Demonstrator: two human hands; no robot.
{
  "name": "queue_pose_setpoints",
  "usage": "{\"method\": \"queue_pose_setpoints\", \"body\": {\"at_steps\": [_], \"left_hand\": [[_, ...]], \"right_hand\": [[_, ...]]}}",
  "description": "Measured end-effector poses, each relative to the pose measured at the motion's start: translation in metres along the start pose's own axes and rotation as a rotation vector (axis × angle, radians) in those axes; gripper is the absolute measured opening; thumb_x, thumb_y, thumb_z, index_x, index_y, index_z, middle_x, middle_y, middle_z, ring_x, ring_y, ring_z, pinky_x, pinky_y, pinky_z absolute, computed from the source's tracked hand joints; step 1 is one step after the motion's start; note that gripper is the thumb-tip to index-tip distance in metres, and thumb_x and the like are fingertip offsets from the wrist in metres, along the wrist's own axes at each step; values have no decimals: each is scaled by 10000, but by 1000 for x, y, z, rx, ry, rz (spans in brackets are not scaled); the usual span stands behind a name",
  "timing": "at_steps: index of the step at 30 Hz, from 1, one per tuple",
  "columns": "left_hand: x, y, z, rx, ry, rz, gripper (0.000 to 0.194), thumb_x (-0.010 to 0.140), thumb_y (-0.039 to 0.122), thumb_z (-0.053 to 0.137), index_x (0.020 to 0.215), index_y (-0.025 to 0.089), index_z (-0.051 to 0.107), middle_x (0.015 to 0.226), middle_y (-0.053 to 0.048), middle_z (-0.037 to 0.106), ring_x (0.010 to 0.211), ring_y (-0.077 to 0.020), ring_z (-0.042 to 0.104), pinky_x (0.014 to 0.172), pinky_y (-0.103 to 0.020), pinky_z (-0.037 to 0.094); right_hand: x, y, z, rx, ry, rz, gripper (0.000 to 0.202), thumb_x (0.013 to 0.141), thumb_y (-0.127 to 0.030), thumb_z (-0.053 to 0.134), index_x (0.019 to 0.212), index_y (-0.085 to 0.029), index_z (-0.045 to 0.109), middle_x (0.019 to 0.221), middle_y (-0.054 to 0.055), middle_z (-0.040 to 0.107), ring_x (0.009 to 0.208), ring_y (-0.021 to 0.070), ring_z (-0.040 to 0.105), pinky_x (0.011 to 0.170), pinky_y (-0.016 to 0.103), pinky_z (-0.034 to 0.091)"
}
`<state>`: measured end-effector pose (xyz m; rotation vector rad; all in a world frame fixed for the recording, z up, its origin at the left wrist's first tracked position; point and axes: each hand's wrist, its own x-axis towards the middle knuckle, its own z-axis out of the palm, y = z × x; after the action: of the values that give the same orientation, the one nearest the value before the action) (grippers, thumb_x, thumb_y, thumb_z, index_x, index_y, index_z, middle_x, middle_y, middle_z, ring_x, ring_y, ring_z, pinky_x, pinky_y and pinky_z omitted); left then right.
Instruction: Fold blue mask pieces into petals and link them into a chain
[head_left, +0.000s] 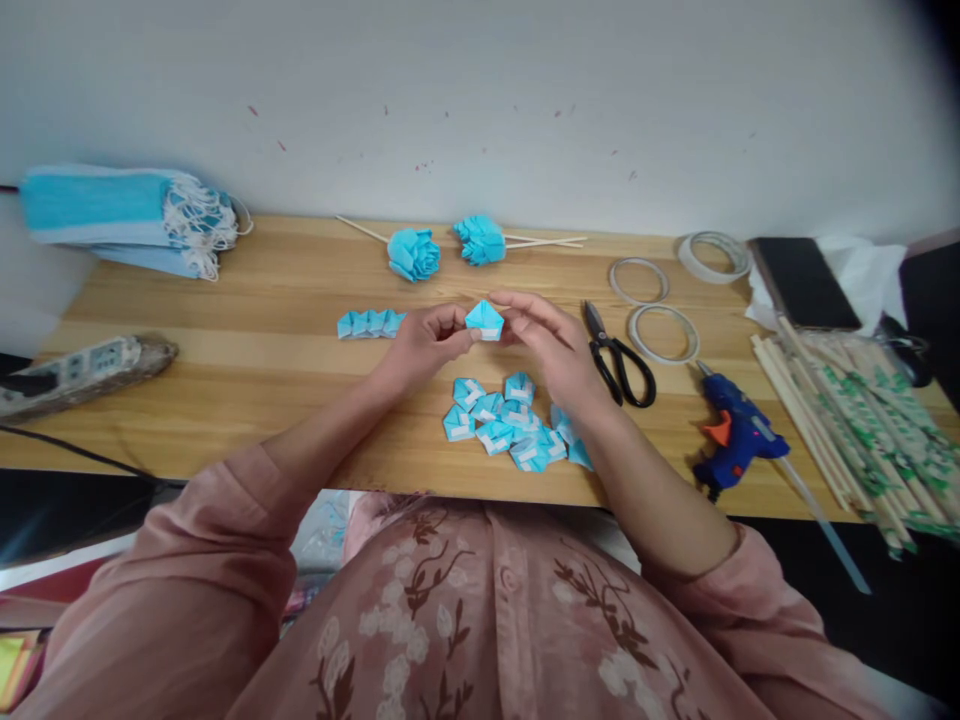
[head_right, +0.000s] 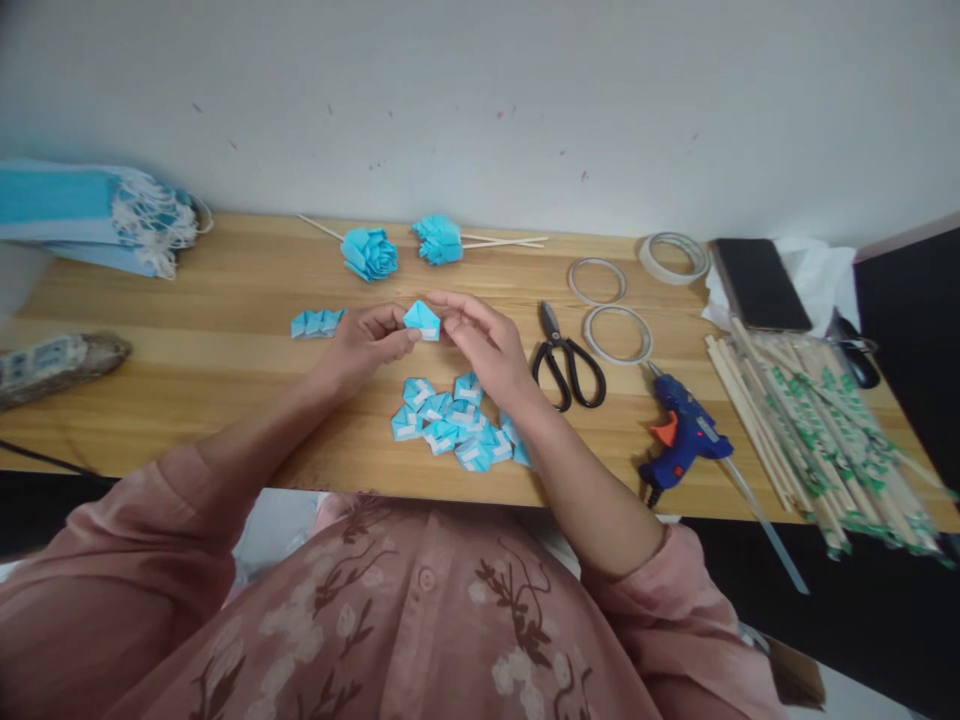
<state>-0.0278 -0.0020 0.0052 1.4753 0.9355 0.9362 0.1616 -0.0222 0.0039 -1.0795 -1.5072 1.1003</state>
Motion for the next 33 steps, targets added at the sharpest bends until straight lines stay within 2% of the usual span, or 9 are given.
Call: {"method": "queue_pose_setpoints", "body": {"at_steps": [3, 6, 13, 20, 26, 29, 31, 33], "left_hand": [[0, -1, 0, 16, 6, 6, 425, 777, 504, 752, 660, 181, 501, 586, 48, 438, 549, -77, 333, 522, -246, 248], [0, -3, 0, 40, 4, 11, 446, 771, 514, 750, 646, 181, 481, 606, 42, 438, 572, -83, 343, 542, -251, 254], [0, -5, 1, 62, -8, 5, 339, 799, 393, 695, 641, 178, 484, 572, 46, 438, 536, -71, 333, 516, -237, 248], [0, 0, 0, 43, 11, -58, 228, 795, 357, 648, 693, 164, 583, 591, 29, 539, 535, -68, 427, 499, -201, 322], [2, 2, 0, 6, 41, -55, 212, 751, 352, 689, 720, 166, 593, 595, 35, 544, 518, -61, 419, 482, -192, 328], [2, 1, 1, -6, 85, -53, 203, 750, 337, 677, 707, 170, 569, 583, 41, 530, 505, -57, 410, 477, -192, 326], [2, 1, 1, -11, 114, -45, 193, 750, 325, 669, 703, 170, 563, 570, 46, 516, 498, -56, 400, 475, -194, 323], [2, 1, 1, -11, 131, -30, 187, 752, 317, 666, 701, 168, 566, 561, 49, 503, 496, -56, 394, 475, -197, 317]], "right_hand": [[0, 2, 3, -24, -23, -19, 370, 868, -349, 670, 1224, -247, 673, 1110, 51, 736, 993, 211, 692, 890, 377, 573], [1, 6, 7, -51, -27, -28, 412, 833, -314, 689, 1237, -240, 655, 1101, 54, 734, 995, 205, 685, 888, 363, 565], [3, 9, 5, -37, -27, -16, 431, 835, -259, 659, 1265, -225, 643, 818, -10, 640, 753, 152, 620, 736, 311, 541], [4, 10, 2, -40, 2, -9, 429, 832, -273, 668, 1261, -260, 653, 843, -4, 627, 792, 166, 620, 765, 323, 547], [4, 13, 2, -132, 86, -81, 391, 889, -325, 638, 1275, -260, 625, 902, 15, 683, 820, 187, 660, 759, 346, 564], [1, 5, 2, -296, 231, -204, 251, 925, -338, 600, 1153, -249, 656, 995, 44, 723, 922, 209, 672, 828, 369, 552], [-1, -1, 3, -448, 296, -306, 126, 932, -307, 578, 971, -234, 672, 919, 41, 723, 889, 209, 660, 838, 375, 525], [-3, -5, 4, -555, 282, -370, 135, 926, -271, 571, 825, -229, 649, 806, 26, 699, 804, 198, 639, 800, 365, 498]]}}
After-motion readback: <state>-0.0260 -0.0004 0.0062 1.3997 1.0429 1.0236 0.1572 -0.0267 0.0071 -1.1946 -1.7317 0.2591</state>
